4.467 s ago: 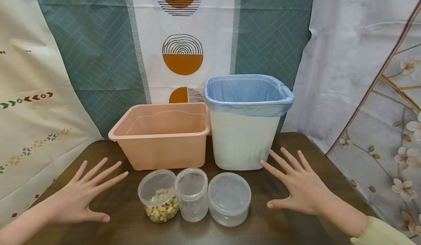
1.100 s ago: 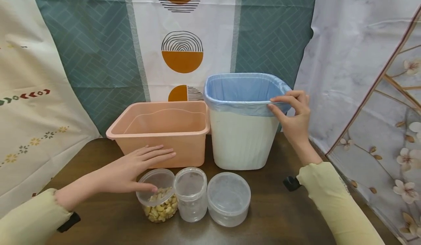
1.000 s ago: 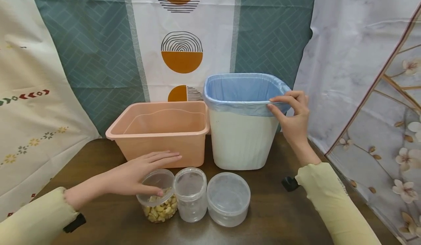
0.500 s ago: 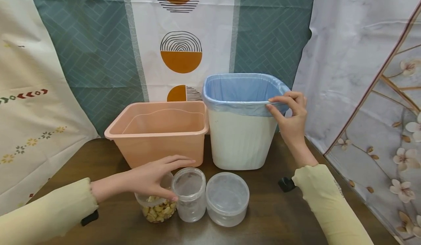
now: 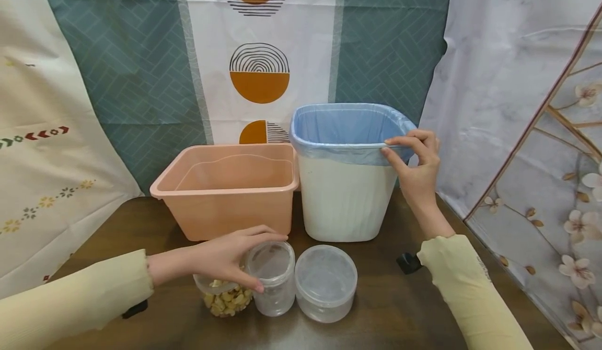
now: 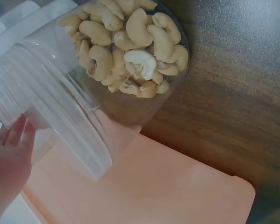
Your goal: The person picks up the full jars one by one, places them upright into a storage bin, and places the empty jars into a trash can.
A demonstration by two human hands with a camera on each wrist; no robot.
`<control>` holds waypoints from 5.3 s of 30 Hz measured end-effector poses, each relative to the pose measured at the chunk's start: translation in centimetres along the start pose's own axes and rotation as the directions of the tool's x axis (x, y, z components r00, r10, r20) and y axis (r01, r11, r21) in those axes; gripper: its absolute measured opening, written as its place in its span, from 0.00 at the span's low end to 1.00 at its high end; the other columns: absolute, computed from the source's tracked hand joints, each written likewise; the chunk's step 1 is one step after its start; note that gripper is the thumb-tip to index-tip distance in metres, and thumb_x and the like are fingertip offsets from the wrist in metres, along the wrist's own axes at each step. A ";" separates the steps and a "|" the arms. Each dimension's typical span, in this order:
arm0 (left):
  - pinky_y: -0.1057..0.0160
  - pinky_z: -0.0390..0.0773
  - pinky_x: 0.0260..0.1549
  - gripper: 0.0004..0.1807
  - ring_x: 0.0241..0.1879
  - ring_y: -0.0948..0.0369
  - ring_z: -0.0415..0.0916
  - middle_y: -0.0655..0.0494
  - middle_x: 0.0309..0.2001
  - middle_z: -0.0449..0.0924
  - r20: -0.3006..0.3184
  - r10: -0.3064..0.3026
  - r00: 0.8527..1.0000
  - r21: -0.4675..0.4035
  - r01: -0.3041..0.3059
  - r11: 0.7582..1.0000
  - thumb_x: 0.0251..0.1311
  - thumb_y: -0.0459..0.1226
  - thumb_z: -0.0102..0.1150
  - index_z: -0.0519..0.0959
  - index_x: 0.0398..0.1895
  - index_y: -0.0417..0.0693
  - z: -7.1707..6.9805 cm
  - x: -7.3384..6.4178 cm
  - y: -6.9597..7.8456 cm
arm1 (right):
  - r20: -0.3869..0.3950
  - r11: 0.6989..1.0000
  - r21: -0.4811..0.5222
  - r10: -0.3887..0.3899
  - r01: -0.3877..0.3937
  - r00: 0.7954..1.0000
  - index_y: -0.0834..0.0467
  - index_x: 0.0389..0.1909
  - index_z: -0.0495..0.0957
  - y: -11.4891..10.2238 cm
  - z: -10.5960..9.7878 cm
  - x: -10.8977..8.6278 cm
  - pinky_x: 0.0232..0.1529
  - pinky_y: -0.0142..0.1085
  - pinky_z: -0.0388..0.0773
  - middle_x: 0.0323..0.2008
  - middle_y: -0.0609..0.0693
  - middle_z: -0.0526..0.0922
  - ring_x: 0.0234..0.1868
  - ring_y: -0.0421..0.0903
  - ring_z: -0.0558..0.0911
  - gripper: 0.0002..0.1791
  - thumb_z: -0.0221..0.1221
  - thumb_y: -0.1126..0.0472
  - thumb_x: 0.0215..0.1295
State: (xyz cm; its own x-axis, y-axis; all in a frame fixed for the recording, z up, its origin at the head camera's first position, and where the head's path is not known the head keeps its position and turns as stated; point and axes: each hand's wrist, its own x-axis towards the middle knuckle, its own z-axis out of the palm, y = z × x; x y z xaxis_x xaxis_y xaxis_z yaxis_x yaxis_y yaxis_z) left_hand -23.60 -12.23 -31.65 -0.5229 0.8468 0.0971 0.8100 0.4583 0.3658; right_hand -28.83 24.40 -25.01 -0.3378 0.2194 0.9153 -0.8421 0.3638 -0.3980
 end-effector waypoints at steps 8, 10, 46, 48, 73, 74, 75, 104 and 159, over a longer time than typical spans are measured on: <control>0.66 0.73 0.58 0.48 0.58 0.65 0.69 0.61 0.62 0.69 0.019 -0.005 1.000 -0.001 0.005 1.000 0.48 0.56 0.73 0.64 0.72 0.53 -0.1 0.6 0.0 | 0.011 1.000 0.008 0.005 -0.005 1.000 0.74 0.35 0.83 -0.1 -0.1 0.1 0.57 0.31 0.57 0.36 0.31 0.73 0.46 0.33 0.69 0.08 0.68 0.74 0.54; 0.66 0.73 0.57 0.48 0.57 0.65 0.69 0.61 0.61 0.69 0.026 -0.014 1.000 0.003 0.014 1.000 0.47 0.56 0.74 0.64 0.72 0.54 -0.1 0.7 0.0 | 0.011 1.000 0.009 0.007 -0.007 1.000 0.73 0.35 0.83 -0.1 -0.1 0.0 0.56 0.31 0.57 0.36 0.31 0.73 0.46 0.33 0.69 0.08 0.68 0.74 0.54; 0.56 0.72 0.59 0.46 0.59 0.60 0.68 0.58 0.62 0.71 0.068 -0.067 0.995 0.127 0.058 0.990 0.45 0.53 0.76 0.67 0.69 0.55 -9.1 3.4 2.1 | 0.002 1.000 -0.001 0.020 -0.020 1.000 0.73 0.36 0.83 -0.1 0.0 0.0 0.58 0.31 0.57 0.36 0.31 0.73 0.47 0.33 0.70 0.08 0.66 0.77 0.53; 0.56 0.71 0.61 0.46 0.60 0.60 0.68 0.59 0.63 0.71 0.064 -0.078 0.995 0.136 0.069 0.988 0.45 0.52 0.76 0.67 0.69 0.54 -9.9 3.7 2.1 | 0.006 1.000 0.002 0.020 -0.020 1.000 0.73 0.36 0.83 -0.1 0.0 0.0 0.59 0.31 0.56 0.36 0.31 0.73 0.47 0.33 0.70 0.08 0.66 0.77 0.53; 0.53 0.68 0.66 0.44 0.66 0.58 0.63 0.62 0.68 0.66 0.071 -0.236 0.969 0.110 0.227 0.968 0.48 0.50 0.75 0.65 0.69 0.60 -20.1 6.7 4.4 | 0.003 1.000 -0.014 0.011 -0.011 1.000 0.74 0.36 0.82 -0.3 0.1 -0.1 0.57 0.30 0.59 0.37 0.31 0.73 0.48 0.33 0.69 0.08 0.66 0.77 0.53; 0.52 0.69 0.64 0.44 0.66 0.57 0.63 0.61 0.68 0.65 0.079 -0.248 0.966 0.113 0.238 0.965 0.48 0.51 0.75 0.64 0.70 0.61 -20.5 6.8 4.6 | 0.004 1.000 -0.013 0.011 -0.011 1.000 0.74 0.36 0.83 -0.3 0.1 -0.1 0.58 0.31 0.58 0.37 0.31 0.73 0.48 0.33 0.69 0.08 0.66 0.77 0.53; 0.51 0.70 0.63 0.44 0.66 0.56 0.62 0.61 0.69 0.64 0.088 -0.260 0.962 0.116 0.249 0.961 0.49 0.51 0.74 0.64 0.70 0.62 -20.9 6.9 4.8 | 0.006 1.000 -0.015 0.009 -0.009 1.000 0.74 0.36 0.83 -0.3 0.1 -0.1 0.58 0.31 0.58 0.37 0.31 0.73 0.48 0.33 0.69 0.08 0.66 0.76 0.54; 0.55 0.71 0.65 0.46 0.65 0.59 0.59 0.65 0.73 0.59 -0.122 -0.255 0.959 0.132 0.270 0.954 0.51 0.48 0.73 0.61 0.74 0.66 -29.0 10.5 8.9 | 0.010 1.000 -0.017 0.011 -0.011 1.000 0.73 0.37 0.83 -0.1 0.3 -0.1 0.58 0.32 0.56 0.38 0.31 0.71 0.49 0.35 0.67 0.08 0.65 0.76 0.54; 0.61 0.70 0.63 0.42 0.68 0.57 0.57 0.57 0.70 0.63 -0.008 -0.176 0.984 0.056 0.176 0.983 0.53 0.45 0.69 0.63 0.72 0.54 -21.7 17.4 3.6 | 0.013 0.999 -0.040 0.011 -0.011 1.000 0.73 0.37 0.83 0.5 0.1 -0.3 0.57 0.31 0.57 0.38 0.30 0.72 0.49 0.33 0.67 0.08 0.65 0.76 0.55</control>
State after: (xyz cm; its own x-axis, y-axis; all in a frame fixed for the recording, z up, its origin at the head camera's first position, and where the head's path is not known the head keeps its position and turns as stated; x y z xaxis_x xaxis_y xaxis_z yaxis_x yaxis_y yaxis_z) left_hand -35.51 -1.73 -8.57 -0.6592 0.7510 0.0384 0.7189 0.6144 0.3250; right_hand -29.16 24.42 -25.46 -0.3527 0.2121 0.9114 -0.8210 0.3971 -0.4102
